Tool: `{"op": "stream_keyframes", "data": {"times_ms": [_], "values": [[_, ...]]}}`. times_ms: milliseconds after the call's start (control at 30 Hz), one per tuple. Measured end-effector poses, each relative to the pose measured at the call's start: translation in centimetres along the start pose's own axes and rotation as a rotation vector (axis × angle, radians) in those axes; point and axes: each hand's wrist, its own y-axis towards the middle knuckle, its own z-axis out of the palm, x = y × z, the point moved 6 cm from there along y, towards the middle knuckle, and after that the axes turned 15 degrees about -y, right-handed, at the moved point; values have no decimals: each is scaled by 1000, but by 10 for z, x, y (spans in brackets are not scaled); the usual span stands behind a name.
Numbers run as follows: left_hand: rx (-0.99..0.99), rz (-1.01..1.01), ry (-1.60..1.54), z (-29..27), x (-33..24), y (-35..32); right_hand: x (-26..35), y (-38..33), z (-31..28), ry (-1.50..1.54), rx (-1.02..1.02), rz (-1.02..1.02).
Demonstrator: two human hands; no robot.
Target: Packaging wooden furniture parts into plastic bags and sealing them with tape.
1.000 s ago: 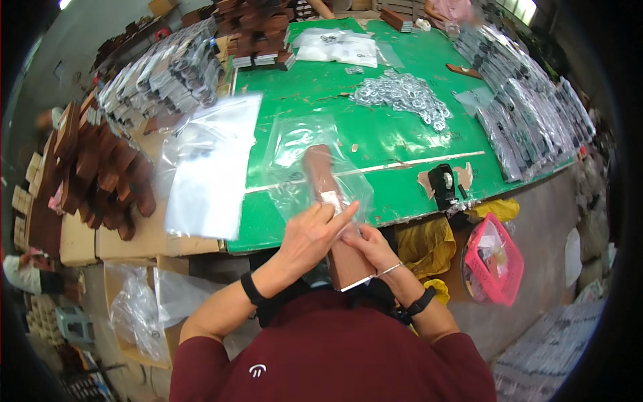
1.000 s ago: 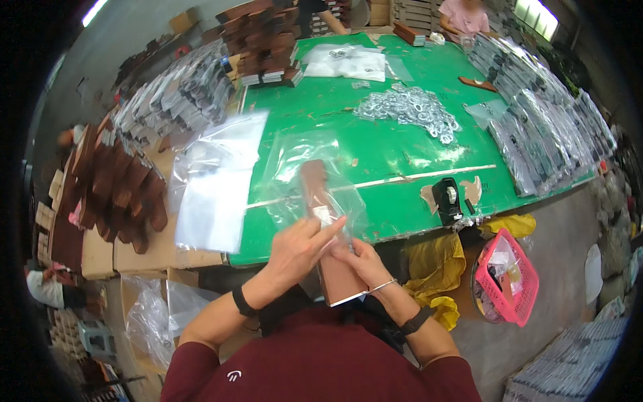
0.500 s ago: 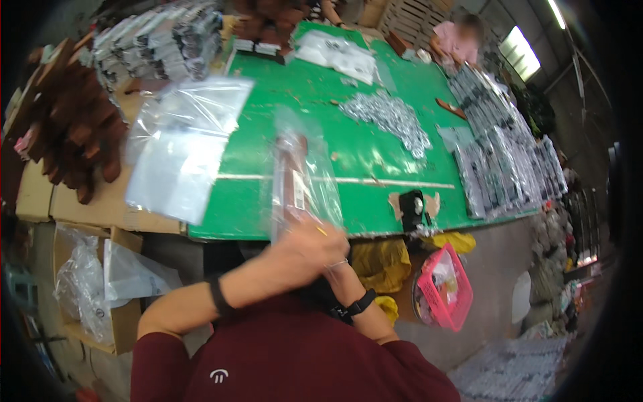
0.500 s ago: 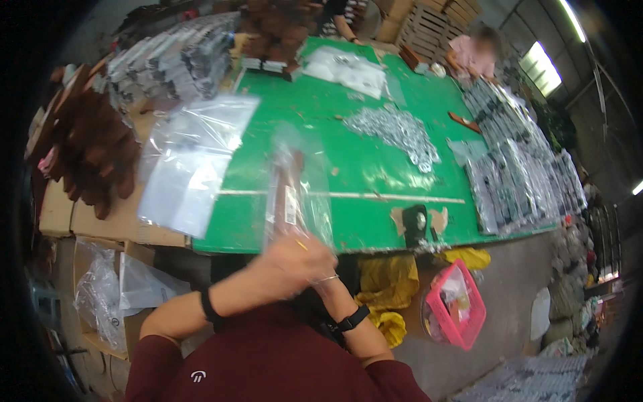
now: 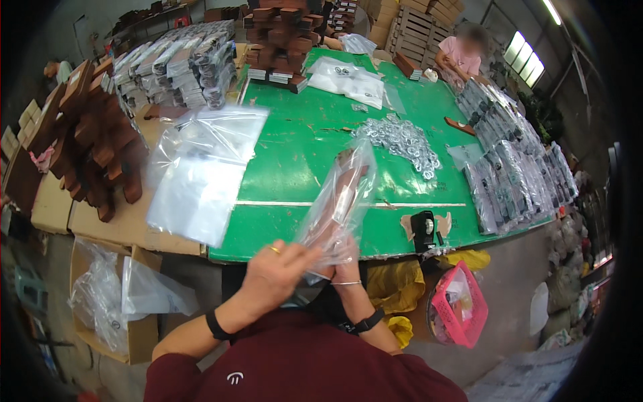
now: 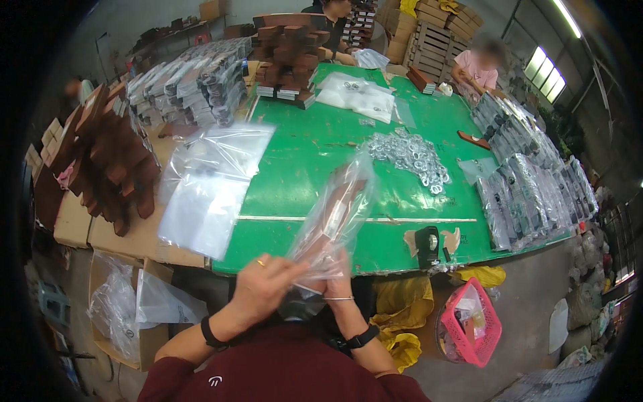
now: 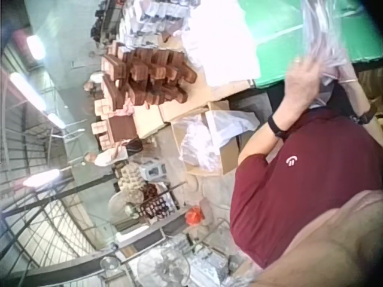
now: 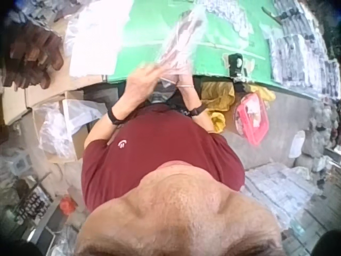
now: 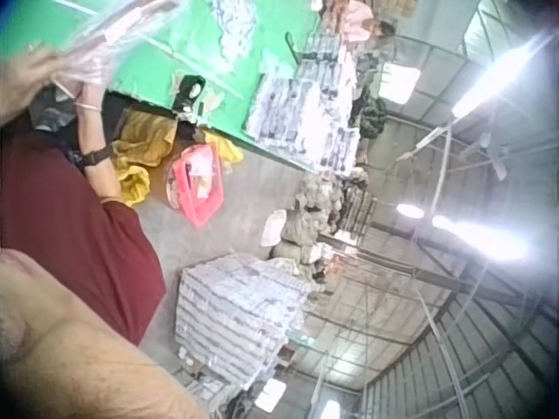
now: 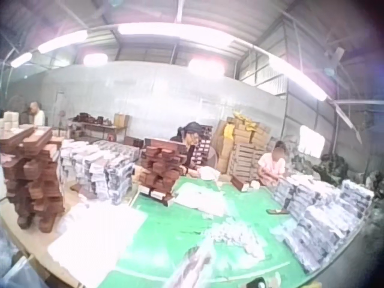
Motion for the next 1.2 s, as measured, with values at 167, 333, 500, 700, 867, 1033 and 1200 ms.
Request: {"op": "stream_keyframes", "data": {"times_ms": [167, 333, 500, 700, 867, 1033, 1200], "values": [[183, -195, -597, -8, 34, -7, 4, 12, -15, -255, 156, -234], [-298, -251, -647, -5, 82, 67, 5, -12, 3, -301, 206, -265], [-247, -692, -1679, 37, 121, 88, -6, -22, 3, -592, 233, -340], [33, -700, -1358, 79, 67, 19, -1, -4, -20, -507, 132, -311], [22, -727, -1264, 51, 112, 12, 34, -24, 5, -418, 248, -314], [-345, -668, -1658, 42, 152, 64, 15, -20, 6, -689, 261, -371], [-379, -650, -1638, 38, 118, 67, 19, -31, 11, -940, 237, -460]]}}
